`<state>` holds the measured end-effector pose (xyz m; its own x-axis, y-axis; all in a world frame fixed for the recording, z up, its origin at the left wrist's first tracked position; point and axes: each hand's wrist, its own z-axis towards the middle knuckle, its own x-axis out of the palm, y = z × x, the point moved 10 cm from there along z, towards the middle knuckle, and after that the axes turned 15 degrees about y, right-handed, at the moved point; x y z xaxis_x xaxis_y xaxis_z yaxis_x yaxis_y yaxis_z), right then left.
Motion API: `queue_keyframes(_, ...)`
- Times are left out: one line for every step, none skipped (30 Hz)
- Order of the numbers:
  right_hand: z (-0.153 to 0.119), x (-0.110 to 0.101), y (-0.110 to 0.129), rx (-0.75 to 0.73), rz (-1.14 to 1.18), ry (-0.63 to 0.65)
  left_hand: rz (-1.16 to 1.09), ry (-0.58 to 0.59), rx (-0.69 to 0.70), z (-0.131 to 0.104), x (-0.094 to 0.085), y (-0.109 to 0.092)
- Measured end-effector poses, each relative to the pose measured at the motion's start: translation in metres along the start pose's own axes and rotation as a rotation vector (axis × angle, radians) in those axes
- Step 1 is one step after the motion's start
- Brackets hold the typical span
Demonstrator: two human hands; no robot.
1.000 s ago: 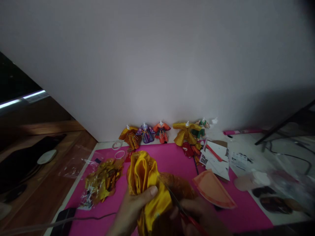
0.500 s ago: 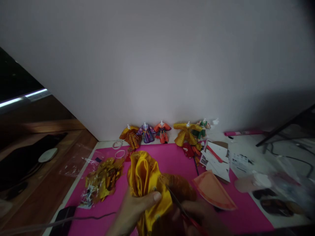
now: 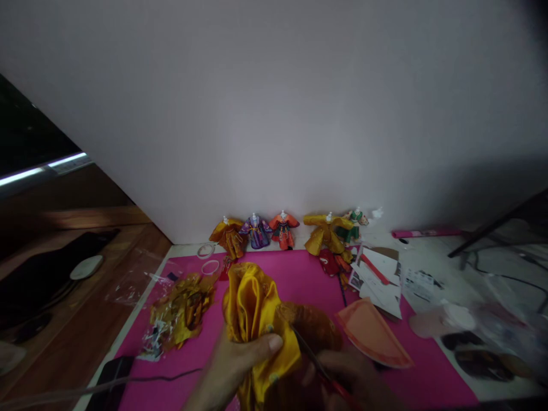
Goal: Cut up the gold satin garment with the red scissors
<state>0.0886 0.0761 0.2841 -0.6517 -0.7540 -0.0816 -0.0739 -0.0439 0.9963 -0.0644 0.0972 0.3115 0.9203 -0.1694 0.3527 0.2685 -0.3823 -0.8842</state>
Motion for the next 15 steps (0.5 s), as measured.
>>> queue_keyframes(0.0000,0.0007,-0.0012,0.009,0.016,0.002,0.002,0.005,-0.002,0.0000,0.0003,-0.0001)
queue_keyframes(0.0002,0.0019,-0.0024,0.020,0.027,0.010,0.005,0.008,-0.005,0.0000,0.0005,0.0001)
queue_keyframes(0.0004,0.0028,-0.0028,0.025,0.034,0.016,0.006,0.005,-0.008,-0.0002,0.0002,0.0003)
queue_keyframes(0.0006,0.0038,-0.0030,0.033,0.038,0.024,0.006,-0.001,-0.010,-0.0005,-0.0002,0.0008)
queue_keyframes(0.0008,0.0042,-0.0030,0.042,0.041,0.028,0.004,-0.009,-0.012,-0.0009,-0.0008,0.0012)
queue_keyframes(0.0008,0.0038,-0.0025,0.047,0.044,0.025,0.001,-0.019,-0.011,-0.0014,-0.0014,0.0016)
queue_keyframes(0.0008,0.0033,-0.0012,0.045,0.047,0.021,-0.004,-0.029,-0.006,-0.0018,-0.0020,0.0014)
queue_keyframes(0.0009,0.0028,0.0001,0.044,0.047,0.019,-0.008,-0.036,0.000,-0.0022,-0.0023,0.0012)
queue_keyframes(0.0009,0.0027,0.0012,0.042,0.048,0.020,-0.010,-0.038,0.003,-0.0025,-0.0024,0.0011)
queue_keyframes(0.0007,0.0025,0.0019,0.043,0.047,0.021,-0.010,-0.039,0.002,-0.0027,-0.0022,0.0012)
queue_keyframes(0.0005,0.0029,0.0026,0.041,0.046,0.027,-0.009,-0.040,-0.001,-0.0029,-0.0021,0.0013)
queue_keyframes(-0.0001,0.0022,0.0028,0.042,0.042,0.020,-0.009,-0.041,-0.004,-0.0031,-0.0021,0.0012)
queue_keyframes(-0.0007,0.0018,0.0025,0.048,0.034,0.014,-0.012,-0.042,-0.006,-0.0033,-0.0020,0.0011)
queue_keyframes(-0.0013,0.0016,0.0020,0.054,0.026,0.009,-0.018,-0.043,-0.007,-0.0035,-0.0018,0.0010)
queue_keyframes(-0.0017,0.0014,0.0018,0.056,0.021,0.003,-0.031,-0.045,-0.007,-0.0037,-0.0014,0.0010)
